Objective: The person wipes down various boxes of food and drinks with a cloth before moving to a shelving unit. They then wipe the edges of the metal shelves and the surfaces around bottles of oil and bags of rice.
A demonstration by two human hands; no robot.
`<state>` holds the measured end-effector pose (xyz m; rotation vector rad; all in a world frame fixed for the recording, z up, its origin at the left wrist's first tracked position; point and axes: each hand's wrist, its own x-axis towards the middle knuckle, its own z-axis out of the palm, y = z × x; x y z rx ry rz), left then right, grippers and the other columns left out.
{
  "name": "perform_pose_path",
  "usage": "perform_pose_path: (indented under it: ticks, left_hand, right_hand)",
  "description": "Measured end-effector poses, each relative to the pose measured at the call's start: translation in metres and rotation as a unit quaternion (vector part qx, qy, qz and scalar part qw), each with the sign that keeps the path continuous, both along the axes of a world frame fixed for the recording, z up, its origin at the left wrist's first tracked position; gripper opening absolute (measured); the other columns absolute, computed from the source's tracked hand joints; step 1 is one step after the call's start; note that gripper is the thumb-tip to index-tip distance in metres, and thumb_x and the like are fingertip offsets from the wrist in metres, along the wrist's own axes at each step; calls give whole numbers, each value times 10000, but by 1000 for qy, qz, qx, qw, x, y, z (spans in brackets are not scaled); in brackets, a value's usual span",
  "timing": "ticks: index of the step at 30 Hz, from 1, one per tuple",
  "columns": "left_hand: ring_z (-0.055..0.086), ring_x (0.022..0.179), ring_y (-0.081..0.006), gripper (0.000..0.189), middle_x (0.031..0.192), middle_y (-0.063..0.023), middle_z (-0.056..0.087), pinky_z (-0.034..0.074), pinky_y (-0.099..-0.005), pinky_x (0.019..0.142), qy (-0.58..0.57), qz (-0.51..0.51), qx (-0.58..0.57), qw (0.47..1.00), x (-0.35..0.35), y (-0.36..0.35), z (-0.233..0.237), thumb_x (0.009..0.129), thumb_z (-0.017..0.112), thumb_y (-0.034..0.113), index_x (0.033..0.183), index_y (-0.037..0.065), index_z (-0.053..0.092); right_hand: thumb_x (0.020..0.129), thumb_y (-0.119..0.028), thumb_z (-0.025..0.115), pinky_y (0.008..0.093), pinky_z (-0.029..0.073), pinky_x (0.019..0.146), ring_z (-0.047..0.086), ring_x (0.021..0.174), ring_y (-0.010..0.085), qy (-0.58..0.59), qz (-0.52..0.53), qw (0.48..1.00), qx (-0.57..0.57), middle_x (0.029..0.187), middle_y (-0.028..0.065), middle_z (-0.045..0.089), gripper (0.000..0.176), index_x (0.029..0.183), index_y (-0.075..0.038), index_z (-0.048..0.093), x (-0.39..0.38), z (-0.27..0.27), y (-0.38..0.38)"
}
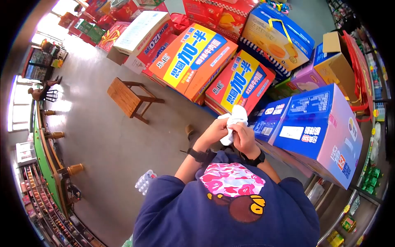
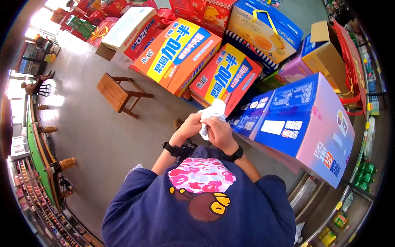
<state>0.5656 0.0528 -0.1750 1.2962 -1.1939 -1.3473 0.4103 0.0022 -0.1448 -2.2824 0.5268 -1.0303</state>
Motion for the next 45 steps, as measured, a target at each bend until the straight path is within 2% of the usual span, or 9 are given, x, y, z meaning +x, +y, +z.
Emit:
perform_pose_path:
  ticks: [10,12,16,25,29,35,40,42,45]
  left_hand:
    - [623,836,-154,252,917,-113,685,492,-308,781,-51,71,7,996,168,35,12,820,544,4,1058,7,626]
    - [630,816,-186,243,896,-125,676,491,-320,774,-74,56,-13,996,187,35,8,807,557,15,1040,15,626]
    - [610,918,-366,270,967,-184,640,474,-376,817,-167,-12,-58,984,207,25,14,770,544,-3,1033,20,601]
    - [620,941,-388,252,983,-196,644,483,-396,803,-164,4,-2,986,263,-15,22,849,547,67,1097,31,574]
    - [610,973,-402,298,1037,-220,642,486,-403,824,-184,24,18,982,294,-43,34,882,539,97,1174,44,555]
    - [585,1012,-428,362,1121,-208,624,486,-432,827,-278,68,-62,956,335,-92,48,936,523,188,1280,84,488]
    - [630,849,-412,280,948,-227,649,495,-438,694,-306,149,-115,933,364,-136,39,944,552,173,1198,55,542]
    - [661,896,-329,281,956,-183,675,504,-372,759,-353,114,-63,927,377,-153,44,984,520,248,1121,17,600]
    - [638,775,-392,292,802,-214,651,485,-438,636,-398,110,-75,908,397,-184,51,967,522,280,961,18,649]
  right_hand:
    - [801,-58,658,412,494,851,577,1041,356,97,11,995,-32,1133,173,561,478,1249,5,502,143,-42,26]
    - [793,-111,693,421,459,914,525,1100,394,66,-90,987,115,1177,195,515,532,1262,12,475,172,-43,30]
    - [768,-109,704,417,450,908,533,1095,370,128,-52,970,202,1106,173,582,394,1116,-8,550,185,-70,9]
    - [801,-147,650,408,511,768,644,929,346,212,15,886,412,981,159,677,263,1058,-96,658,219,-93,-59]
    - [842,-119,609,439,516,783,640,957,374,271,-6,905,327,1078,192,653,343,1183,-98,590,242,-104,-101]
    - [875,-17,484,438,512,807,624,963,388,177,-81,954,228,1080,196,635,387,1246,-103,549,270,-108,-157]
    - [884,-27,506,405,518,781,634,918,357,161,-156,958,179,1019,153,635,374,1236,-127,580,270,-67,-215]
    - [878,-3,513,397,517,779,635,918,346,139,-180,965,130,1022,143,632,397,1247,-133,579,266,-36,-240]
    - [857,49,531,387,513,784,629,937,326,101,-225,968,36,1061,132,616,462,1275,-144,571,264,9,-263]
